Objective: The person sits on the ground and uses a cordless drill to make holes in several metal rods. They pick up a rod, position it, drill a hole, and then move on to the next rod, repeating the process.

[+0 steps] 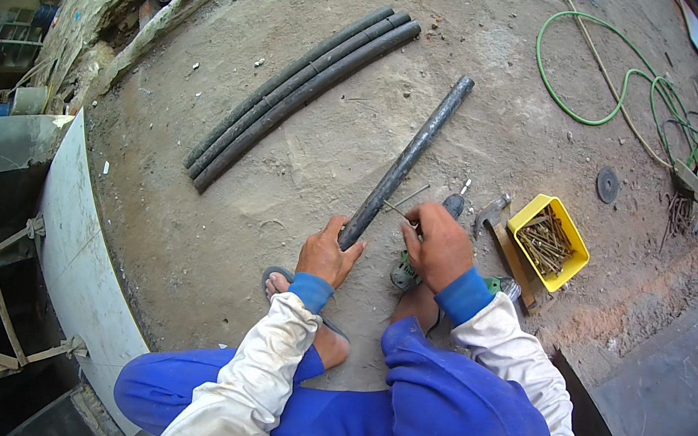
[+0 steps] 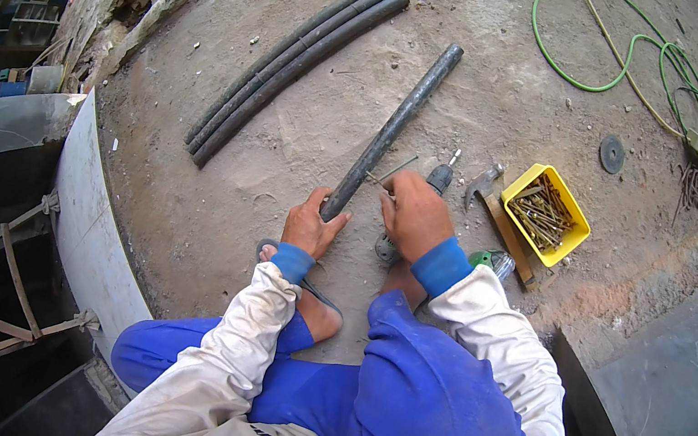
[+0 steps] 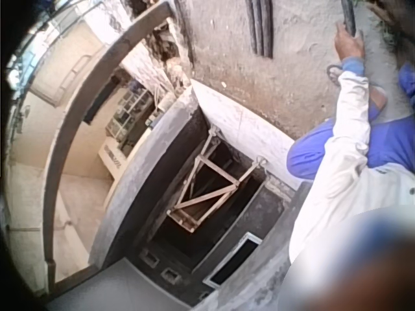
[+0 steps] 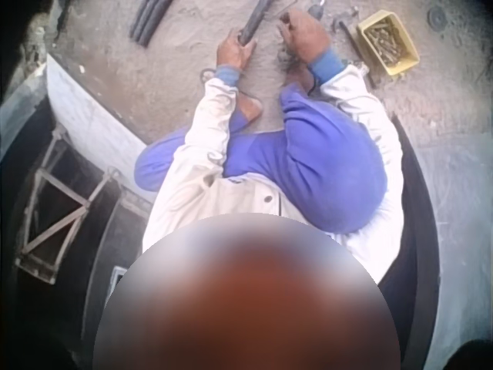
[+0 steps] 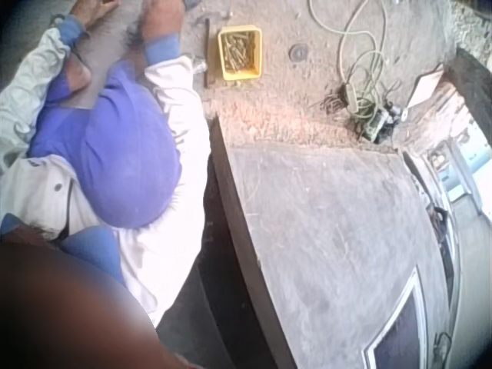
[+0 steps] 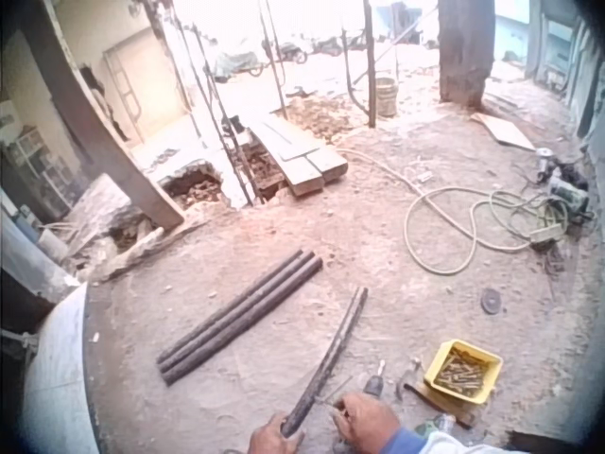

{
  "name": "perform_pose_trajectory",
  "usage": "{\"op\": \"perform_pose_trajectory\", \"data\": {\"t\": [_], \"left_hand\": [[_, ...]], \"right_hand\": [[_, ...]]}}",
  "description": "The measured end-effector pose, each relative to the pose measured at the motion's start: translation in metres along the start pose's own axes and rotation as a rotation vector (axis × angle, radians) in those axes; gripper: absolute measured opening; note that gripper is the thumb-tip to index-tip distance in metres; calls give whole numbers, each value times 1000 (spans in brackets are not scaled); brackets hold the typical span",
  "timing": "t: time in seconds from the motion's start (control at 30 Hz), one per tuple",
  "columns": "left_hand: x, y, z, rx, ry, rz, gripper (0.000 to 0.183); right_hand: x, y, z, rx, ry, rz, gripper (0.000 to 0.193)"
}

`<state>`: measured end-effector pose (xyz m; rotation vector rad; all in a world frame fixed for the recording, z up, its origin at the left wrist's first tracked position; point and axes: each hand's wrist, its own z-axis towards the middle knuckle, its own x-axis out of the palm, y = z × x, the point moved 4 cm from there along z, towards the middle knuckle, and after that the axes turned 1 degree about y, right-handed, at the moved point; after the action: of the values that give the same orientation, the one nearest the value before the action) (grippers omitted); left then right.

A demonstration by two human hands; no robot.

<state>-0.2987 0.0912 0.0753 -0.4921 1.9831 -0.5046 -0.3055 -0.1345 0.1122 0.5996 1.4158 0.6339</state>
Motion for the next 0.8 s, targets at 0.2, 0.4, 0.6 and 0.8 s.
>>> {"op": "perform_pose_trajectory", "data": {"t": [0.2,0.4,0.6,0.8], "left_hand": [[0,-1,-1,-23,-24,1,52],[-2,-7,-3,-18,-40,62,53],[-4,-14,-8,-58,-51,98,48],[-3,-16,-10,-71,-14,86,47]], "right_hand": [[26,-33,-13,998,386,971,32],[4,-7,-6,-135,-55,-86,29],[27,-37,-21,1129,300,1028,29],[5,-17,-10,158,273,-98,28]]}}
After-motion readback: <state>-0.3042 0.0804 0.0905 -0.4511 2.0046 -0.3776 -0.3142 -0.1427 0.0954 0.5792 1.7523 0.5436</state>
